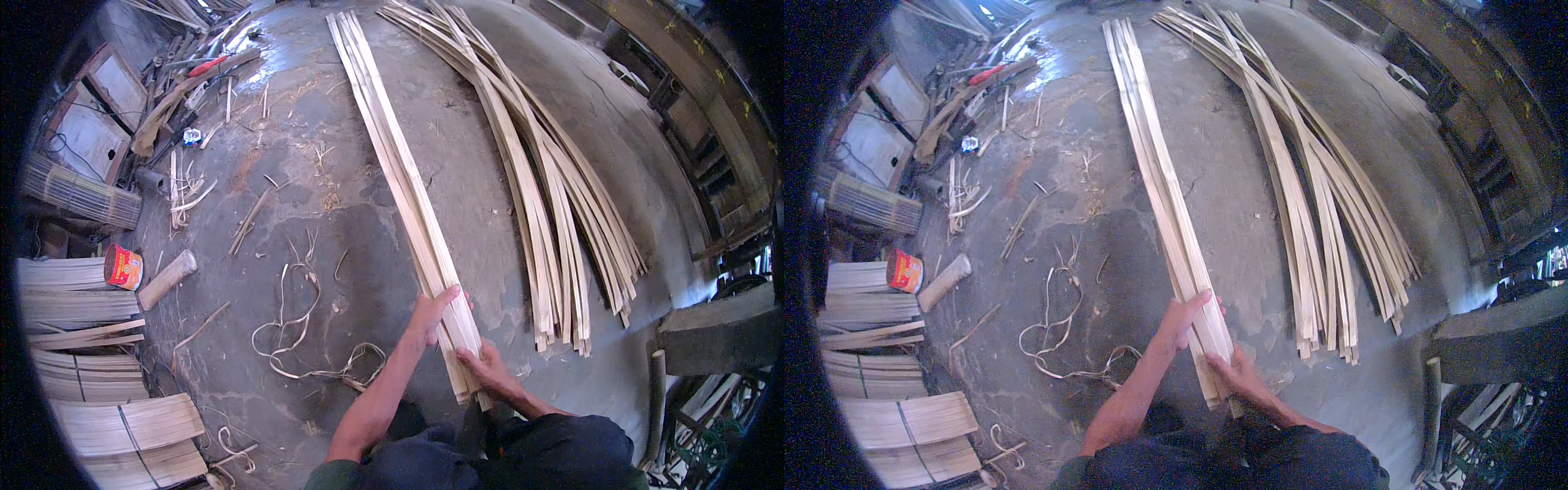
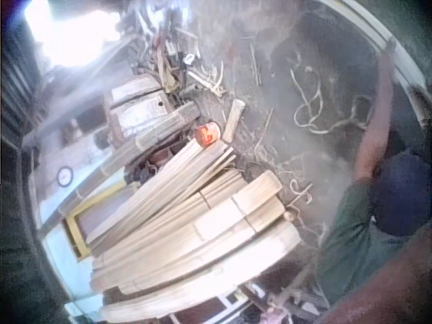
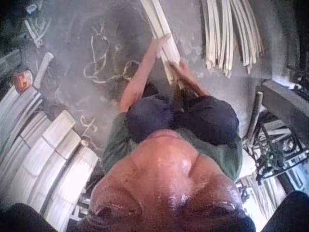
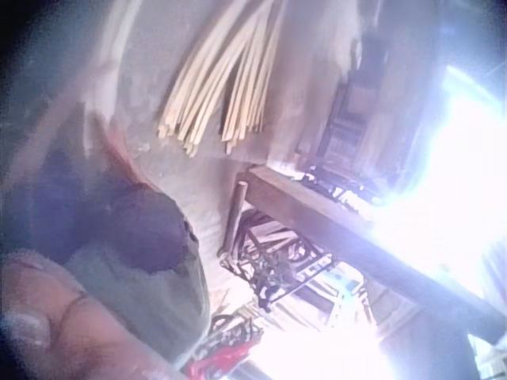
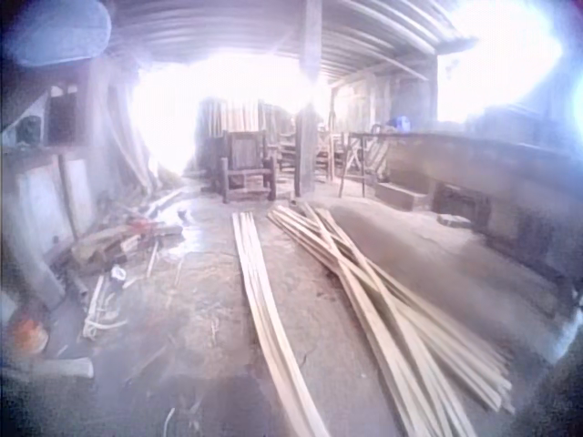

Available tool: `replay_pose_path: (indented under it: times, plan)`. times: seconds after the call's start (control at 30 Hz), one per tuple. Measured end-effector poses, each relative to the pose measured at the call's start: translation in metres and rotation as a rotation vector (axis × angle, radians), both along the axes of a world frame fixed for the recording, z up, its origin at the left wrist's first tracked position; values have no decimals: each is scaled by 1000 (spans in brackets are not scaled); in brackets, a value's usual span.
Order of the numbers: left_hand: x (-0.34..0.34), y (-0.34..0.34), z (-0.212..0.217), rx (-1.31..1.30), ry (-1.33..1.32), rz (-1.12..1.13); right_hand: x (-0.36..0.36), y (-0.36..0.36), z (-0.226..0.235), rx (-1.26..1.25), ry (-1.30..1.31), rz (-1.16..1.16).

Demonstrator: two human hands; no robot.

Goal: The person sits on the floor and arranges long, thin wooden strips side by side, aligning them into a neat row. The person repeatedly picks up individual strips and places them in sequence, smoothing the alignment with both hands.

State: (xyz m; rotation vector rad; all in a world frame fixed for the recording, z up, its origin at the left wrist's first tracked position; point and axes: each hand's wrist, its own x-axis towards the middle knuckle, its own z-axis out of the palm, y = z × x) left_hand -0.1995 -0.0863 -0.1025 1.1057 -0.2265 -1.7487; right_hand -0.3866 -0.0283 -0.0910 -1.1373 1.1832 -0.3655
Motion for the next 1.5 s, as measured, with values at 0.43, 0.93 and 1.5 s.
replay_pose_path:
  times: [0.43, 0.93, 1.5]
  plan:
    - [-51, -33, -18, -37, -33, 46, -40, -36, -2, -20, -58, -51]
    - [-99, -47, -50, -126, -394, 68, -121, -79, -37, 89, 179, 41]
    - [170, 188, -47, 419, -1732, -351, -103, -111, 14, -597, 798, 518]
